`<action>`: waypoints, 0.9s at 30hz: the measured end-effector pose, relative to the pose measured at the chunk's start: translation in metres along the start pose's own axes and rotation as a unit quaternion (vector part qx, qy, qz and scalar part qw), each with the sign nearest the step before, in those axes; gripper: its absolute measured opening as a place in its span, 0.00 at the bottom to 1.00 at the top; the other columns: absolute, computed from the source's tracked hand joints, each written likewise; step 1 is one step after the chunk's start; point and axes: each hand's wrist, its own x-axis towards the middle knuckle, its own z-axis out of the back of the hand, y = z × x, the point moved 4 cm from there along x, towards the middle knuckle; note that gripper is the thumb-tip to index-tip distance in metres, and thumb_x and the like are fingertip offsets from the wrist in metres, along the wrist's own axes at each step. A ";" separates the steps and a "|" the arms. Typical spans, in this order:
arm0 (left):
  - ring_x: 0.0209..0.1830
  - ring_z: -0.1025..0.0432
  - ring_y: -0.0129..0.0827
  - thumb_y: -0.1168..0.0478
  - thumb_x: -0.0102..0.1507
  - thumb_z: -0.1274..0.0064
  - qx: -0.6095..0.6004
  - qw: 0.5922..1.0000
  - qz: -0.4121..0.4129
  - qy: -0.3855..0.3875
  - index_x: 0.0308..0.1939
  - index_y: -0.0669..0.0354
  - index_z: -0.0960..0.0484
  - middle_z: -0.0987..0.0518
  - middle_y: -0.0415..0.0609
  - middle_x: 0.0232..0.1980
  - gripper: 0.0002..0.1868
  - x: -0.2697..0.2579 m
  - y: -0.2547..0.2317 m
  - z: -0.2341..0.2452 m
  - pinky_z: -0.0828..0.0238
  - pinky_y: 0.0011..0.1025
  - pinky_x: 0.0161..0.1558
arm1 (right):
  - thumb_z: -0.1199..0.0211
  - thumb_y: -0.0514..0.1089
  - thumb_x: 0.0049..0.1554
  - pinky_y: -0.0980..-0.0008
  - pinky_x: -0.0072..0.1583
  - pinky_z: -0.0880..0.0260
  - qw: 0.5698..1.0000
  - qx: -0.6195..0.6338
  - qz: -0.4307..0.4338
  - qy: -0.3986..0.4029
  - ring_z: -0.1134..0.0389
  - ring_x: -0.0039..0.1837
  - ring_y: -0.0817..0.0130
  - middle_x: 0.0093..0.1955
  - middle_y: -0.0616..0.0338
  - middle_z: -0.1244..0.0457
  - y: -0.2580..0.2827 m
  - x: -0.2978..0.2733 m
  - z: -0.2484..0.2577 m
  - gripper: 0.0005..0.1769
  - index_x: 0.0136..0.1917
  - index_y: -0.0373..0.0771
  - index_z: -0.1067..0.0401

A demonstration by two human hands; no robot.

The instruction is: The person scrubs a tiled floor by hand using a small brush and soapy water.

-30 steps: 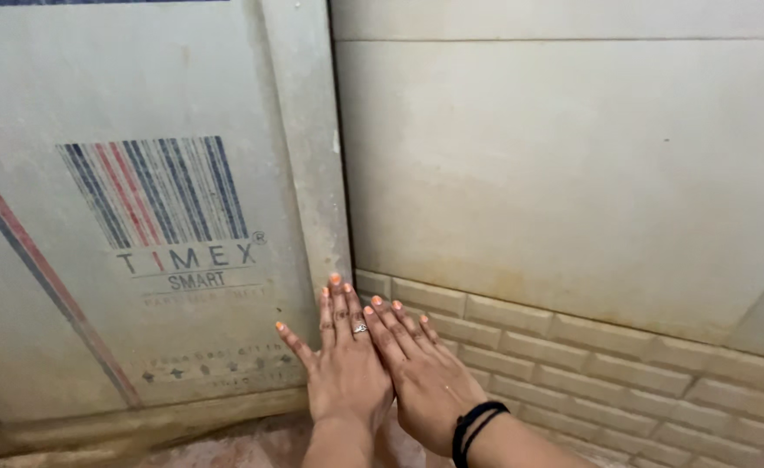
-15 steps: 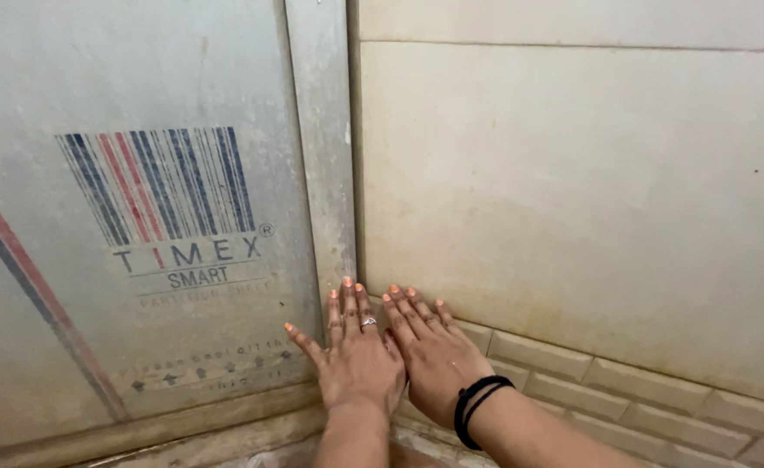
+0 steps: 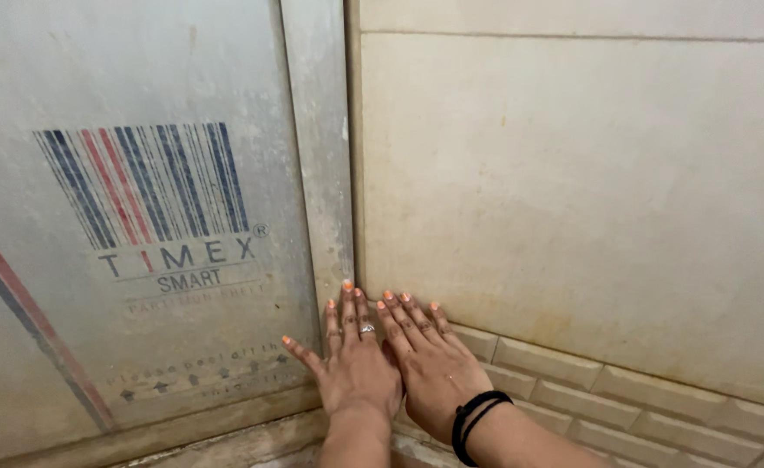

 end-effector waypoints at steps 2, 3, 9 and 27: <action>0.84 0.80 0.27 0.49 0.69 0.65 0.012 1.000 -0.001 0.006 0.81 0.42 0.75 0.81 0.28 0.84 0.44 -0.002 0.002 0.003 0.89 0.72 0.73 | 0.56 0.44 0.61 0.51 0.77 0.75 1.000 0.016 -0.011 0.016 0.73 0.86 0.53 0.88 0.48 0.70 -0.001 0.003 0.001 0.40 0.81 0.32 0.68; 0.84 0.80 0.26 0.47 0.69 0.65 0.019 1.000 -0.001 0.011 0.81 0.42 0.76 0.81 0.28 0.84 0.45 -0.004 0.004 0.003 0.89 0.72 0.73 | 0.57 0.43 0.62 0.52 0.76 0.75 0.999 0.024 -0.016 0.025 0.73 0.87 0.53 0.88 0.48 0.70 -0.001 0.001 0.003 0.39 0.81 0.32 0.68; 0.83 0.78 0.27 0.49 0.67 0.65 0.038 0.998 -0.014 -0.041 0.80 0.45 0.78 0.80 0.30 0.84 0.47 -0.012 0.004 0.013 0.86 0.71 0.72 | 0.55 0.35 0.53 0.54 0.77 0.75 0.989 0.034 -0.072 0.123 0.78 0.87 0.53 0.88 0.48 0.73 0.000 -0.011 0.028 0.46 0.81 0.33 0.71; 0.83 0.80 0.28 0.50 0.66 0.66 0.061 0.991 -0.088 -0.085 0.80 0.48 0.73 0.80 0.32 0.83 0.45 -0.080 -0.042 0.004 0.86 0.69 0.73 | 0.51 0.40 0.61 0.44 0.78 0.70 0.972 0.084 -0.184 0.122 0.78 0.85 0.53 0.89 0.57 0.78 -0.018 -0.103 0.065 0.47 0.85 0.54 0.69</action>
